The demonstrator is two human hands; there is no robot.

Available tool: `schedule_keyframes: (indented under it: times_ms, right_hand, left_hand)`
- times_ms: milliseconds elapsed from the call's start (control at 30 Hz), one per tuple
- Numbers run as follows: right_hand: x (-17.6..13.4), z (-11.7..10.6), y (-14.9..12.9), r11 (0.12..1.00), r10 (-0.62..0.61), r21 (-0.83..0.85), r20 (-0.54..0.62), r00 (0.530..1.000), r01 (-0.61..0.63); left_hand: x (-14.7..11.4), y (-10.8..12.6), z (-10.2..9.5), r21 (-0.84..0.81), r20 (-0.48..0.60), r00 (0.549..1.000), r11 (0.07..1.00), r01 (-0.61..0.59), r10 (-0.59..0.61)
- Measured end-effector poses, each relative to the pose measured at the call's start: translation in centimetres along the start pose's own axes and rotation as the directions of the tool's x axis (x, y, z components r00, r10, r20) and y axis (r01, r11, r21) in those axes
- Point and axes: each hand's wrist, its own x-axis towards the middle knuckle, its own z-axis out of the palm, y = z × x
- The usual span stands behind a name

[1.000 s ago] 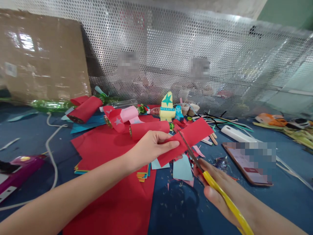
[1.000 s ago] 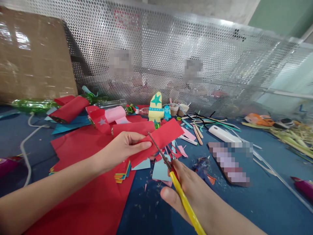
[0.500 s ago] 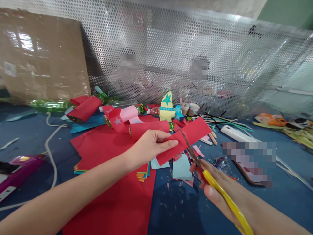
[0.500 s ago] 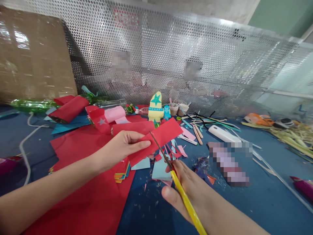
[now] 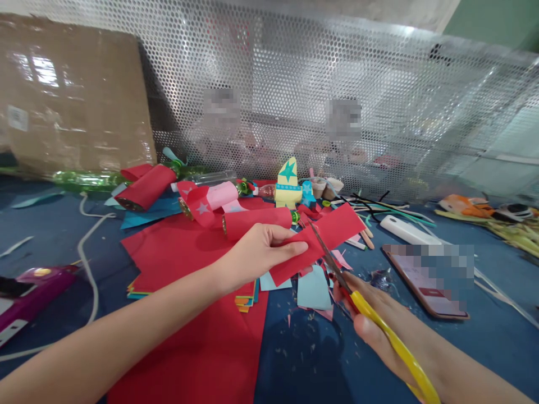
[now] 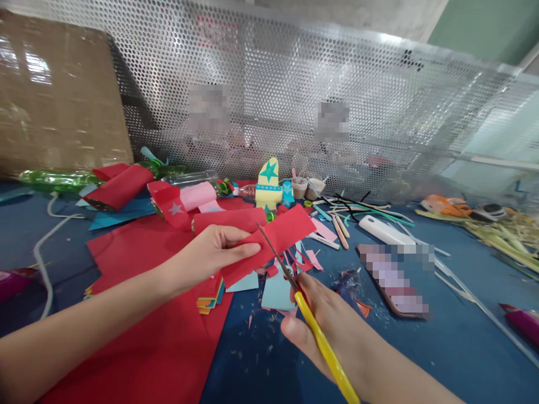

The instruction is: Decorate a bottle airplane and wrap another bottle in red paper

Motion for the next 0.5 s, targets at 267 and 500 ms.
schedule_keyframes:
  times_ms: [267, 500]
  right_hand:
    - [0.6, -0.1, -0.5, 0.999, 0.042, -0.007, 0.036, 0.998, -0.042]
    - [0.7, 0.9, 0.9, 0.995, 0.089, -0.051, -0.016, 0.996, -0.09]
  left_hand:
    - [0.0, 0.5, -0.1, -0.065, 0.021, 0.999, 0.997, -0.032, 0.033]
    - [0.3, -0.6, -0.3, -0.076, 0.055, 0.997, 0.996, -0.047, 0.051]
